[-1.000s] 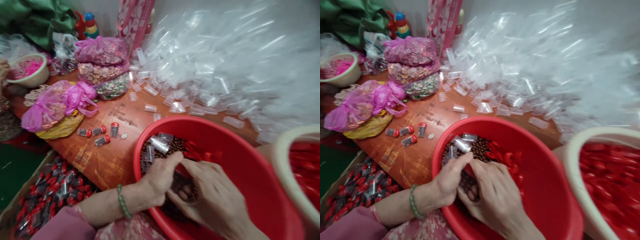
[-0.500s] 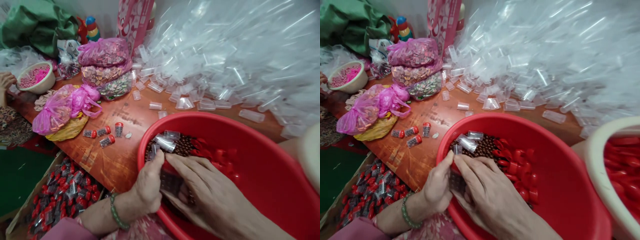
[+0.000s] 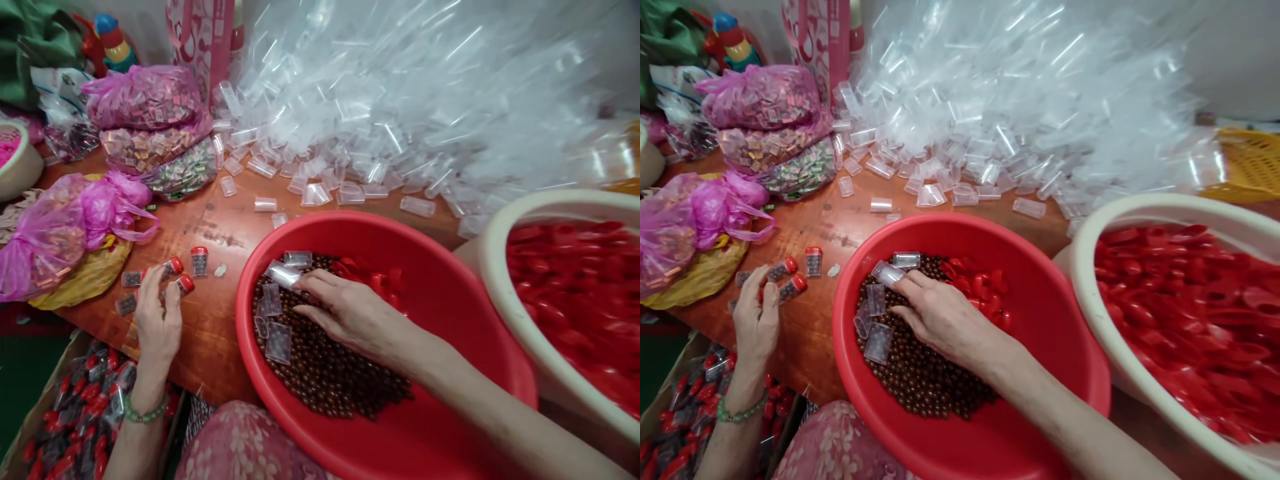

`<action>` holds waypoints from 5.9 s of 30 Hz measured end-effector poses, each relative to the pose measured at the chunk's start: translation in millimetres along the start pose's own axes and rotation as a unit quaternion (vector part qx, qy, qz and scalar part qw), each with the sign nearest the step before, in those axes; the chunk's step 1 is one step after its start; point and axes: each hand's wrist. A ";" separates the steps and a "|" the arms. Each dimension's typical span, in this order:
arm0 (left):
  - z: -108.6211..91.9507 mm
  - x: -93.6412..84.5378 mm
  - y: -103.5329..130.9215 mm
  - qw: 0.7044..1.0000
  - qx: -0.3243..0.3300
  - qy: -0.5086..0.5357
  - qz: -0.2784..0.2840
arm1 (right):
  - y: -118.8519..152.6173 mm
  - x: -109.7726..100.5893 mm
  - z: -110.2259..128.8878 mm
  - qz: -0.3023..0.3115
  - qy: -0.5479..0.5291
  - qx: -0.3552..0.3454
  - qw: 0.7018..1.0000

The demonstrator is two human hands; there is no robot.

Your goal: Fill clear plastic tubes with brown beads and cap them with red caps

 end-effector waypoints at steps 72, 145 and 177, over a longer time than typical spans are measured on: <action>-122.0 47.3 5.4 0.800 0.369 -0.243 0.406 | 34.6 53.5 14.3 0.170 0.026 0.072 0.982; -104.4 29.3 4.5 0.732 0.076 0.422 0.529 | 23.3 -37.4 37.7 -0.024 -0.177 -0.058 0.982; -120.5 27.9 13.0 0.735 -0.005 0.476 0.483 | 39.9 9.1 -24.4 0.105 0.029 0.186 0.977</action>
Point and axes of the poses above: each hand's wrist, its own y-axis away from the middle knuckle, its own x-axis out of the palm, z = x × y, and after that the axes turned 7 degrees about z, right-handed
